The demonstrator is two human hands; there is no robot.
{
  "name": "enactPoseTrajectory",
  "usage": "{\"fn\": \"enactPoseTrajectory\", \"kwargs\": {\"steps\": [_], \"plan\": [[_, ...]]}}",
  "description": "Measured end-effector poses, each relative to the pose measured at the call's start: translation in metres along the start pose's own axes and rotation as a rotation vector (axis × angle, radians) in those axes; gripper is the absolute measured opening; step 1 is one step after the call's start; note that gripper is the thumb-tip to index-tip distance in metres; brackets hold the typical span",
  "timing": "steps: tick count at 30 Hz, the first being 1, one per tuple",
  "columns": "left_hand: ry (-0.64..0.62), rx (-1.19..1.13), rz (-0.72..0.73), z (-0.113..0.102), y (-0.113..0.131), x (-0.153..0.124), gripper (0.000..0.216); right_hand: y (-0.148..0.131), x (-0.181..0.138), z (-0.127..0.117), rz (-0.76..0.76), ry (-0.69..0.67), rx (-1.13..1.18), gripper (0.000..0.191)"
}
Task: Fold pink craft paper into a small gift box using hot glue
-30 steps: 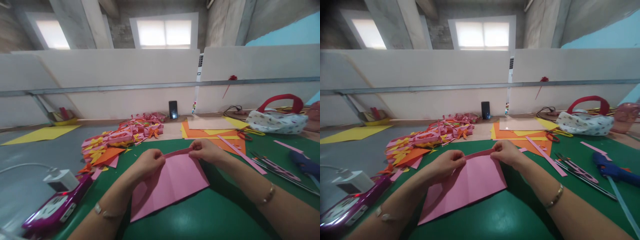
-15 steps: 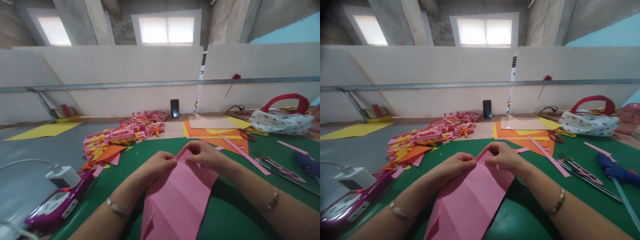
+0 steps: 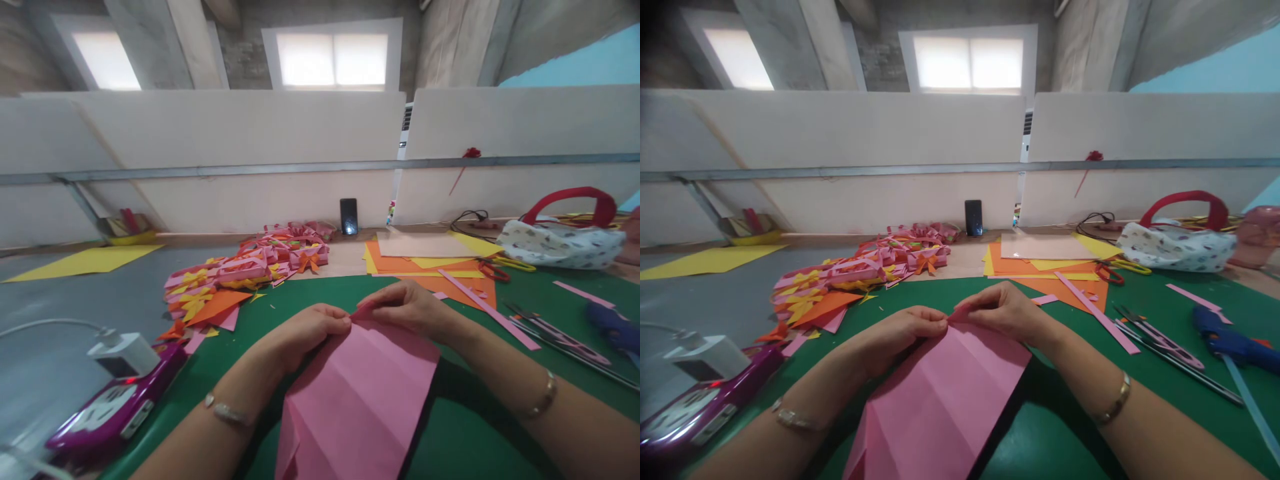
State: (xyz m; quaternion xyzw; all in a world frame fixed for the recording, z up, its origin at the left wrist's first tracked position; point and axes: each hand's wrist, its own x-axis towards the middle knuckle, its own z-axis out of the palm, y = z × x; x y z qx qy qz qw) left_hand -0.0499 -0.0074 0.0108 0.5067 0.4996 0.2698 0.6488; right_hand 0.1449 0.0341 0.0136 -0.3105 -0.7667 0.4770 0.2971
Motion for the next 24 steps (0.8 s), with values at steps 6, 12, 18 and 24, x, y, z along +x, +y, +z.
{"fn": "enactPoseTrajectory", "kwargs": {"steps": [6,12,18,24], "plan": [[0.023,0.035,0.007,0.005,0.004,-0.002,0.021,-0.001,-0.002,0.006,-0.01,-0.009,0.018,0.025],[-0.005,-0.148,-0.057,0.0,0.003,-0.001,0.019,-0.004,-0.002,0.0,-0.046,-0.097,0.002,0.017],[0.053,-0.08,-0.011,0.005,0.005,-0.003,0.015,-0.003,-0.004,0.002,0.047,-0.16,0.056,0.022],[0.224,0.08,0.098,0.016,0.008,-0.004,0.012,0.003,-0.003,0.004,0.004,-0.18,-0.067,0.021]]}}
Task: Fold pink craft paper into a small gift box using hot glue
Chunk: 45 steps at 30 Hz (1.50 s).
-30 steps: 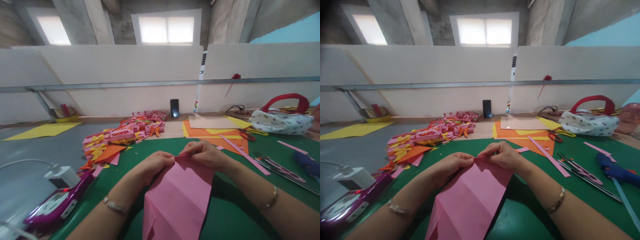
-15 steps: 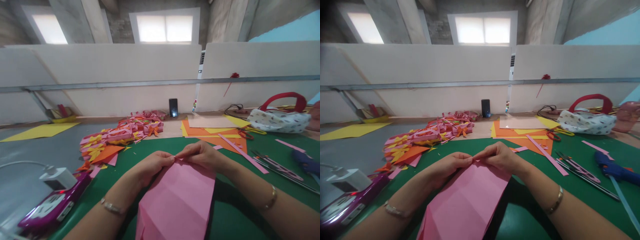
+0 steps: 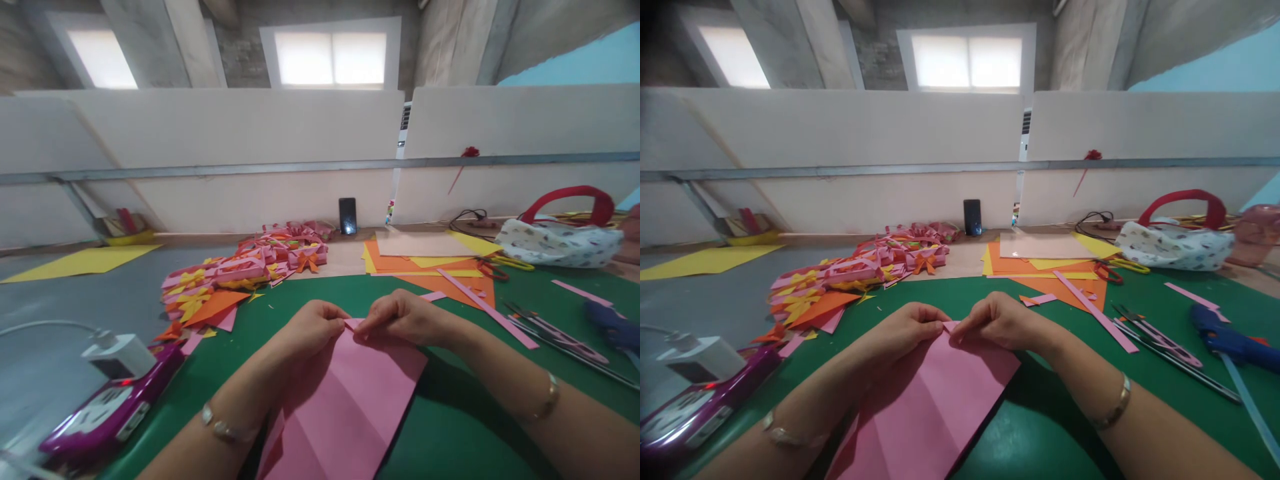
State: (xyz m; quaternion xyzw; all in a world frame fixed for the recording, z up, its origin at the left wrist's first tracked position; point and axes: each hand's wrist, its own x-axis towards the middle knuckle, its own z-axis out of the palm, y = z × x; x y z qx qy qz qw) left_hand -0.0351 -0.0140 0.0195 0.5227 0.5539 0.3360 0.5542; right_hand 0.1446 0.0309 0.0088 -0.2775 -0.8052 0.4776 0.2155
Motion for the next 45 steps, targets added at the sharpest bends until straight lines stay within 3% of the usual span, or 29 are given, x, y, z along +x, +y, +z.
{"fn": "enactPoseTrajectory", "kwargs": {"steps": [7,18,21,23,26,31,33,38,45], "plan": [[-0.128,0.041,-0.056,-0.016,-0.008,0.006,0.014,-0.001,0.0,-0.002,-0.053,0.018,-0.165,0.02],[-0.073,0.1,-0.063,-0.011,-0.007,0.005,0.018,-0.006,-0.004,-0.002,-0.044,-0.022,-0.151,0.022],[0.008,0.167,-0.034,-0.01,-0.005,0.005,0.019,-0.01,-0.004,-0.004,0.015,-0.043,-0.035,0.028],[0.062,0.206,-0.026,-0.009,-0.005,0.005,0.019,-0.011,-0.002,-0.004,0.088,0.04,0.008,0.031],[0.103,0.283,-0.015,-0.008,-0.005,0.006,0.02,-0.01,0.001,-0.001,0.182,0.148,-0.109,0.032],[0.081,0.368,0.001,-0.005,-0.008,0.007,0.022,-0.006,0.003,0.007,0.271,0.1,-0.273,0.033],[0.075,0.38,0.013,-0.005,-0.008,0.008,0.023,-0.006,0.003,0.008,0.291,0.134,-0.256,0.034],[0.081,0.429,0.051,-0.007,-0.009,0.01,0.024,-0.006,0.002,0.008,0.313,0.06,-0.158,0.035],[0.08,0.385,0.025,-0.004,-0.012,0.012,0.022,-0.003,0.004,0.013,0.329,0.167,-0.227,0.019]]}}
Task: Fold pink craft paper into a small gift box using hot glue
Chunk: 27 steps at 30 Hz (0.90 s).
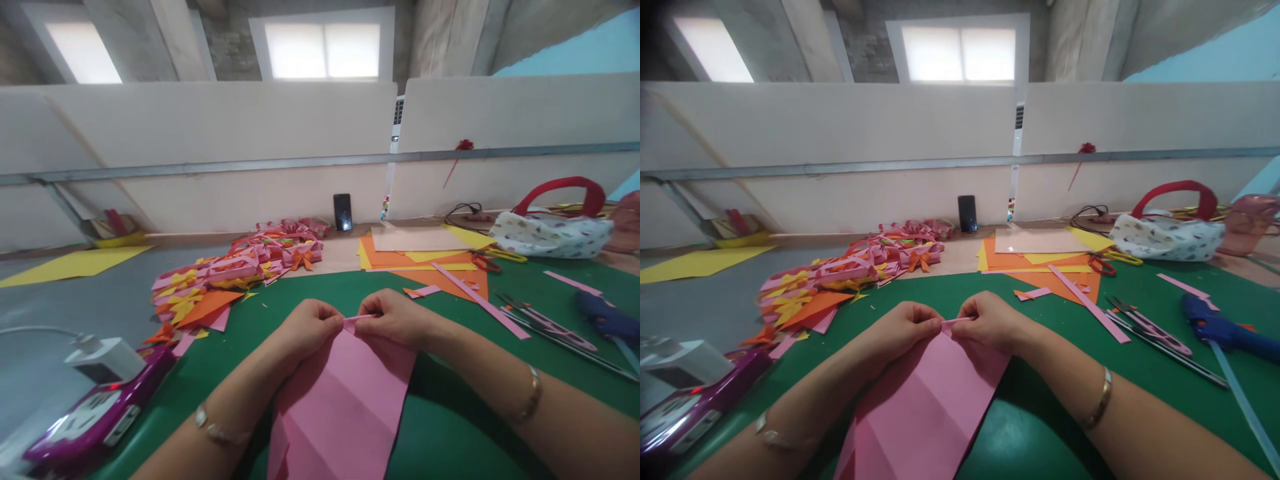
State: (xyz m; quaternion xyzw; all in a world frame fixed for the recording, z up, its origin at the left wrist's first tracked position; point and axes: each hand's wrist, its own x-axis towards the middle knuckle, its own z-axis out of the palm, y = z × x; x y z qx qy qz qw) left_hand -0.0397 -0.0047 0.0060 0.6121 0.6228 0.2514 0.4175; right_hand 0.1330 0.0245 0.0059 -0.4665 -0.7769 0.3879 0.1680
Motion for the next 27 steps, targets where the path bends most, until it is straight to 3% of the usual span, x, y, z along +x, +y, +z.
{"fn": "enactPoseTrajectory", "kwargs": {"steps": [7,16,27], "plan": [[-0.043,-0.12,-0.026,0.0022,0.0028,-0.0015,0.02,-0.001,-0.0007,0.0004,-0.008,0.037,-0.029,0.02],[-0.045,-0.033,0.045,0.0005,-0.0009,0.0004,0.023,-0.0032,-0.0018,-0.0009,-0.029,0.039,-0.077,0.017],[-0.077,-0.141,0.049,0.0032,-0.0046,0.0033,0.02,-0.0022,-0.0029,-0.0012,-0.005,0.028,-0.059,0.018]]}}
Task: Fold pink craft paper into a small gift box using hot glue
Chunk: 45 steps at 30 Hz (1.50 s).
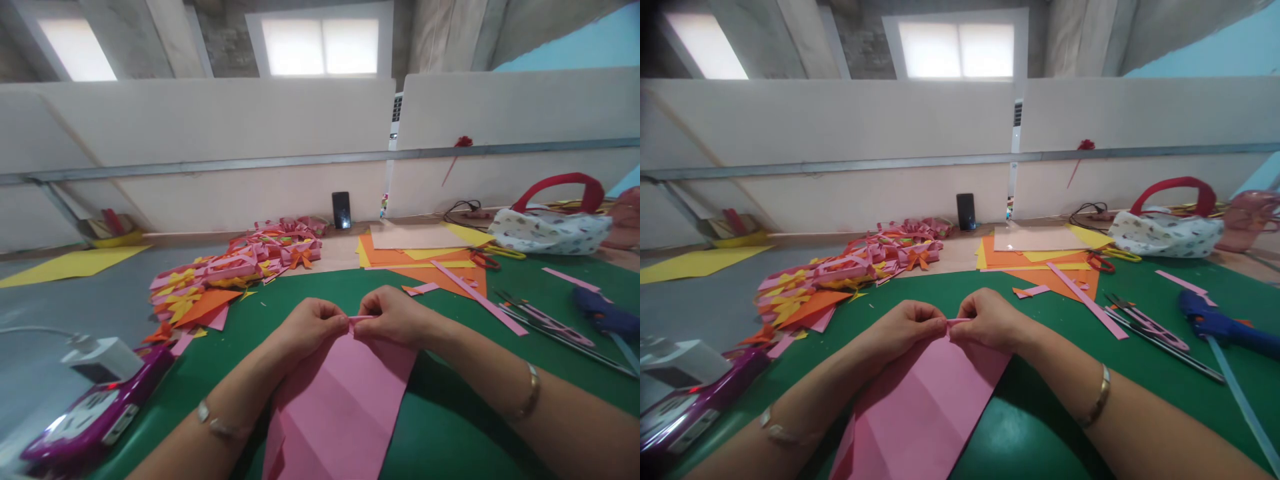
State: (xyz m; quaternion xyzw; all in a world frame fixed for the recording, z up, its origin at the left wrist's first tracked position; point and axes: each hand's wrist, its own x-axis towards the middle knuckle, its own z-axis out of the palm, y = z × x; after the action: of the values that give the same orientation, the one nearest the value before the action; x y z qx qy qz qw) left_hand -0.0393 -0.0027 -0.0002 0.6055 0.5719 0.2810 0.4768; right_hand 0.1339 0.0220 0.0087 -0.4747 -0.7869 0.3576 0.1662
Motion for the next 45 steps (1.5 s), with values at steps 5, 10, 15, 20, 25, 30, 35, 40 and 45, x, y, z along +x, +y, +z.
{"fn": "enactPoseTrajectory", "kwargs": {"steps": [5,10,15,20,25,30,35,40,45], "plan": [[-0.004,0.02,0.062,-0.001,0.002,-0.002,0.024,0.001,0.002,-0.002,0.027,-0.098,0.099,0.032],[-0.007,0.072,0.052,0.0,0.01,-0.006,0.021,-0.002,0.001,-0.001,-0.015,-0.077,0.039,0.023],[-0.005,0.015,0.055,0.001,0.006,-0.004,0.018,-0.003,0.003,0.003,-0.042,0.001,-0.014,0.02],[-0.038,-0.131,-0.047,-0.001,0.002,-0.001,0.019,-0.004,0.003,-0.001,-0.173,0.064,-0.112,0.02],[-0.119,-0.167,-0.082,-0.007,0.009,-0.008,0.024,-0.007,-0.003,-0.01,-0.18,-0.076,-0.001,0.021],[-0.111,-0.072,-0.035,-0.01,0.011,-0.011,0.037,-0.005,-0.004,-0.013,-0.165,-0.106,0.001,0.019],[0.006,-0.007,0.017,-0.007,0.007,-0.004,0.019,-0.001,-0.001,-0.013,-0.134,-0.098,0.015,0.019],[-0.002,-0.122,0.016,-0.003,0.007,-0.004,0.013,0.0,0.0,-0.007,-0.173,-0.143,0.025,0.021],[-0.015,-0.306,0.005,0.003,0.01,-0.009,0.009,-0.003,0.0,-0.004,-0.195,-0.122,0.052,0.018]]}}
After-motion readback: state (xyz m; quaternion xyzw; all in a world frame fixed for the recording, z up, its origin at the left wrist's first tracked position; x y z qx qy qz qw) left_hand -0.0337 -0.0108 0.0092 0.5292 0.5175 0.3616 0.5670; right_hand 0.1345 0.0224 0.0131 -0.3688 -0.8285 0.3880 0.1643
